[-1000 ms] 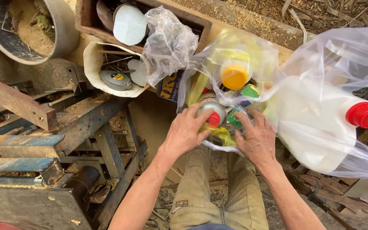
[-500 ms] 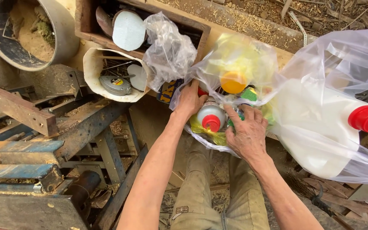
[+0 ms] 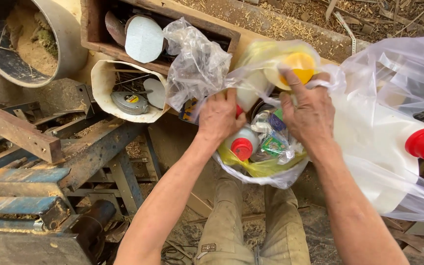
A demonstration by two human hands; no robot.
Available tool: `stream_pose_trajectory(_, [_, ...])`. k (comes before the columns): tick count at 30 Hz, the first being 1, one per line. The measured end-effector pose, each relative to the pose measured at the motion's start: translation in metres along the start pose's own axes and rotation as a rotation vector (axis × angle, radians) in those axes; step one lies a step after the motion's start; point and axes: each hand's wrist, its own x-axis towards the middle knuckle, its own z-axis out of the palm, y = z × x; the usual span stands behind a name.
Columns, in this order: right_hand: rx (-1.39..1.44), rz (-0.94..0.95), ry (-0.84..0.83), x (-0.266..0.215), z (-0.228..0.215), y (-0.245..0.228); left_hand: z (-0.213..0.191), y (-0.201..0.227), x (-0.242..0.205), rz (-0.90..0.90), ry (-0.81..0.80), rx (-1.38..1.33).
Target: Organizing various workshop supplies by placing them into plastic bags and tying the bags shut.
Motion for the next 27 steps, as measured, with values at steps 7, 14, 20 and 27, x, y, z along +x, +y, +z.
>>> stream_pose_trajectory(7, [0.193, -0.02, -0.021, 0.01, 0.019, 0.064, -0.034, 0.046, 0.038, 0.141, 0.397, 0.192])
stream_pose_trajectory(14, [0.285, -0.11, 0.061, 0.001, 0.005, 0.035, 0.014, 0.019, 0.028, 0.144, -0.077, 0.187])
stream_pose_trajectory(20, [0.372, -0.07, 0.168, 0.01, 0.009, 0.036, 0.008, 0.01, 0.013, 0.289, 0.026, 0.265])
stream_pose_trajectory(27, [0.254, 0.065, 0.257, 0.028, 0.041, 0.037, 0.019, 0.026, 0.065, 0.312, 0.086, 0.047])
